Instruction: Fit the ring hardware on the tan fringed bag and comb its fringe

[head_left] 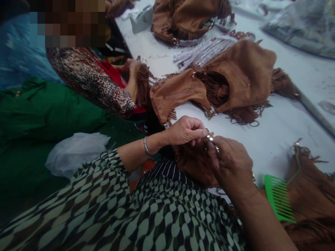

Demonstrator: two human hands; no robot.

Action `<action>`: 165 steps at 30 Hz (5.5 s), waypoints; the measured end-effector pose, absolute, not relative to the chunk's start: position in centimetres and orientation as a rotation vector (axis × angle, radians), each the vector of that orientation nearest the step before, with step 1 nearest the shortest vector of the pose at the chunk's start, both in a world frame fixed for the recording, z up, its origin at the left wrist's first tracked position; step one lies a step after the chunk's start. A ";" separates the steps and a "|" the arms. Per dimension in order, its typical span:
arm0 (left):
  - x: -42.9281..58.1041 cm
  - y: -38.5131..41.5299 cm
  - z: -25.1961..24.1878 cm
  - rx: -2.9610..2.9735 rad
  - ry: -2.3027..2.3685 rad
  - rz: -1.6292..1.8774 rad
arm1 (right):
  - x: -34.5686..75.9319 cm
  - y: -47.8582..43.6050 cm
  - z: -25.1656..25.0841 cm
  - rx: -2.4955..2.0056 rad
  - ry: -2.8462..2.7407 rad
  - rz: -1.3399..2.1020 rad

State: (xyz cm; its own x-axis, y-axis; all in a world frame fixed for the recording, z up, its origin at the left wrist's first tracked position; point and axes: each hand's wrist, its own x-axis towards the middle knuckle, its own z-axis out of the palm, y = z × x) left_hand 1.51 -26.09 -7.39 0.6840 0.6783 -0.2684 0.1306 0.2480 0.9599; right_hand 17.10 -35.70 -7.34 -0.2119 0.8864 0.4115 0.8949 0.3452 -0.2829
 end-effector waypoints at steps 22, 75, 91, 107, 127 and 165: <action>0.1 -26.3 -7.3 1.578 0.642 0.417 | 17.0 -35.8 -7.1 -1.551 -2.085 0.028; 0.7 -27.4 -7.3 1.959 0.649 0.713 | 17.1 -35.4 -7.7 -1.471 -1.835 0.309; 0.6 -28.4 -8.3 1.645 0.864 0.760 | 16.6 -35.5 -8.3 -1.472 -1.966 0.147; 0.5 -28.3 -8.7 1.480 0.878 0.611 | 16.6 -35.7 -8.3 -1.496 -1.961 0.190; 0.5 -27.4 -7.0 2.181 0.816 0.517 | 16.5 -35.9 -8.2 -1.538 -2.018 0.227; 0.2 -27.3 -8.0 1.617 0.844 0.569 | 17.0 -33.7 -9.6 -1.517 -1.796 0.351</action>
State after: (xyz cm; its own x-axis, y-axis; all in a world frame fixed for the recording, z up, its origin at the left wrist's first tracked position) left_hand 0.21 -27.34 -7.97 0.6214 0.7794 -0.0805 0.2179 -0.0732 0.9732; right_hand 17.01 -33.67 -9.58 -0.0203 0.9322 0.3613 0.7278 0.2615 -0.6340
